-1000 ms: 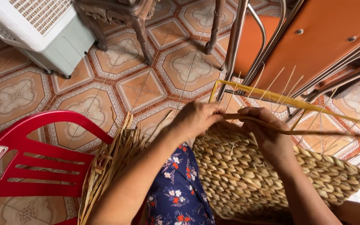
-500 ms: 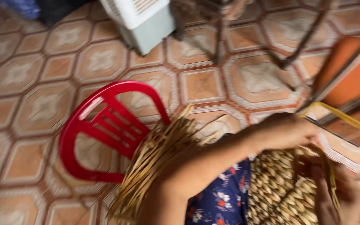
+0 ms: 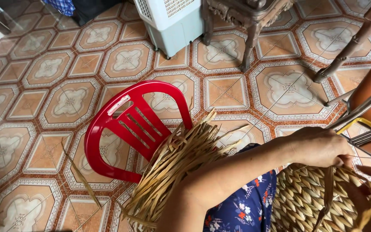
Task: Weaving dried plant fibers onto a metal frame to create furniture components.
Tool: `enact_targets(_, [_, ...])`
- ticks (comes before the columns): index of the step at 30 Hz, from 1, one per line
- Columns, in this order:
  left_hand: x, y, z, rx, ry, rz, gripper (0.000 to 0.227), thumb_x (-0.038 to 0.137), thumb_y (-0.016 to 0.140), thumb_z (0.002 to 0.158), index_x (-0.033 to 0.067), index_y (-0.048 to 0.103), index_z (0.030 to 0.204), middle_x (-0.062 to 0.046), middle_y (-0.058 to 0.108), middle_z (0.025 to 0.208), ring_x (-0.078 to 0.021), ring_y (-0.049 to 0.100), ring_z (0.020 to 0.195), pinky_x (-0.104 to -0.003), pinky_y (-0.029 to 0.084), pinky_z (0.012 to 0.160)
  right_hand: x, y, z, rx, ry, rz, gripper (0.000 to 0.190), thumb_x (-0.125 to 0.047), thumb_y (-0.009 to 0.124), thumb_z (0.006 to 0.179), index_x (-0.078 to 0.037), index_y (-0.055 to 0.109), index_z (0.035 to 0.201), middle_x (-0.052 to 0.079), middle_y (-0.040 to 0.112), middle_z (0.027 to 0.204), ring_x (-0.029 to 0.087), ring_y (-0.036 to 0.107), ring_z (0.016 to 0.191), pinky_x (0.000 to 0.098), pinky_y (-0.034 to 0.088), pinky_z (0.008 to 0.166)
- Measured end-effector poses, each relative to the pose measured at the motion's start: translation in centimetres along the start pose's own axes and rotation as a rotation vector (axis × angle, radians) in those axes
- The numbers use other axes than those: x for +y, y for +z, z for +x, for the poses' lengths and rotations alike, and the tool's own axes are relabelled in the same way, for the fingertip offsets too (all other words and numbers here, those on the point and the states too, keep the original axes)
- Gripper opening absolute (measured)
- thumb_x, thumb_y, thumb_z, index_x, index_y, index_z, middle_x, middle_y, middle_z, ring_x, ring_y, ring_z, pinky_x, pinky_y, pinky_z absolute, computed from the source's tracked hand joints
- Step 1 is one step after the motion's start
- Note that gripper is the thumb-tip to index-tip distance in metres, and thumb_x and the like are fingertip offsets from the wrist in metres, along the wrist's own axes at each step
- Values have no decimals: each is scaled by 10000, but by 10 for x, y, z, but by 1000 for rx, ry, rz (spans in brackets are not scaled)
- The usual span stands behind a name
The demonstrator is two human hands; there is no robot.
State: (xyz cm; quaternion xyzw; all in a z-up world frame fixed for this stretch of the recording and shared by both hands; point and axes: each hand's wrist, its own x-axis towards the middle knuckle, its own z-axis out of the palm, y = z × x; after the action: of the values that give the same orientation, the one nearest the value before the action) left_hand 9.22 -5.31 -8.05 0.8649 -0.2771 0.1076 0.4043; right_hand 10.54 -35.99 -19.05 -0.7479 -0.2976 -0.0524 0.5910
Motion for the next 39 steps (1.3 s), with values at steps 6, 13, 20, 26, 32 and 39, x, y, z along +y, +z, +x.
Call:
enact_targets(6, [53, -63, -33, -57, -155, -86, 174, 163, 723, 861, 195, 800, 1014, -28, 814, 831, -128, 741, 679, -322, 588, 645, -205, 72, 7, 128, 172, -24, 160, -98, 637, 1159, 59, 609, 1143, 162, 706, 990, 153, 626, 813, 222, 503, 758])
enact_targets(13, [70, -55, -98, 708, -232, -430, 156, 103, 717, 1048, 39, 712, 1190, -83, 743, 843, -106, 643, 665, -257, 546, 623, -247, 70, -26, 465, 369, 391, 283, -122, 538, 1089, 66, 615, 1286, 210, 724, 1098, 273, 746, 954, 356, 626, 866])
enact_targets(20, [94, -54, -75, 536, 25, -5, 262, 191, 710, 980, 78, 662, 1211, -90, 763, 991, -162, 765, 825, -284, 644, 666, -248, 109, -42, 172, 704, 27, 367, -205, 446, 1066, 14, 661, 1268, 109, 773, 1099, 205, 739, 1057, 288, 547, 965])
enact_targets(26, [102, -96, -55, -42, -341, -307, 211, 204, 603, 1001, 72, 544, 1154, -63, 771, 936, -155, 725, 511, -262, 583, 423, -295, 60, 1, 29, 277, -541, 218, -163, 727, 908, -139, 780, 1118, 21, 777, 945, 102, 713, 787, 280, 574, 663])
enact_targets(32, [88, -58, -57, 90, -52, 164, 119, 207, 638, 1042, 100, 630, 990, -39, 678, 616, -141, 635, 460, -256, 470, 366, -347, 78, 43, 120, -194, -1087, 177, -118, 742, 898, -104, 778, 1070, 119, 745, 995, 259, 656, 803, 373, 544, 661])
enact_targets(39, [74, -63, -71, 174, 51, -46, 115, 153, 569, 1061, 59, 559, 1126, -82, 704, 729, -127, 668, 516, -238, 532, 396, -263, 86, 59, -118, 210, -704, 137, -91, 618, 995, -62, 733, 1063, 57, 750, 810, 157, 688, 618, 308, 558, 567])
